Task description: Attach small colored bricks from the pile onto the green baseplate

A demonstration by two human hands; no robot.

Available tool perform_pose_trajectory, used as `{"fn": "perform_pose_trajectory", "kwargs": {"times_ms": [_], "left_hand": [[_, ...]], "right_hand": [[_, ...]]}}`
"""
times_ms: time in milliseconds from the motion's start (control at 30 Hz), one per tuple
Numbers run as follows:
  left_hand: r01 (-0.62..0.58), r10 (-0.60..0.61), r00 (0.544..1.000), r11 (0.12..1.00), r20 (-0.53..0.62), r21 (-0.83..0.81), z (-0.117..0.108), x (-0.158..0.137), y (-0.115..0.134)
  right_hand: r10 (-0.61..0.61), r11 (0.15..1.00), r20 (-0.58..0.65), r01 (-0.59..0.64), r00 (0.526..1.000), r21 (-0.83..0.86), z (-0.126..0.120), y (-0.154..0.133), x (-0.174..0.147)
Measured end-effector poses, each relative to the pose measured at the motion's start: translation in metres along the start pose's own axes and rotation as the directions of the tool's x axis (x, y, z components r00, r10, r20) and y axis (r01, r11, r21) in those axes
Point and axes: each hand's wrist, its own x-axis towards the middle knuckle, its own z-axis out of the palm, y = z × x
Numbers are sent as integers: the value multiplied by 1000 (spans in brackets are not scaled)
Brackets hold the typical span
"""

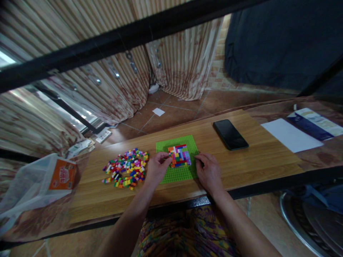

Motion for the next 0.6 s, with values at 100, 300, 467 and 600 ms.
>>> {"fn": "perform_pose_trajectory", "kwargs": {"times_ms": [100, 300, 467, 600], "left_hand": [[16, -16, 1000, 998, -3, -55, 2, 5, -8], [65, -62, 998, 982, 23, -176, 3, 6, -22], [42, -40, 999, 993, 18, -110, -1, 0, -16], [16, -16, 1000, 999, 4, -49, -5, -2, -11]], "right_hand": [[7, 1000, 7, -7, 1000, -3, 0, 0, 0], [7, 1000, -2, -7, 1000, -3, 0, -1, 0], [1, 1000, 2, -1, 1000, -7, -1, -1, 0], [1, 1000, -2, -1, 1000, -7, 0, -2, 0]]}}
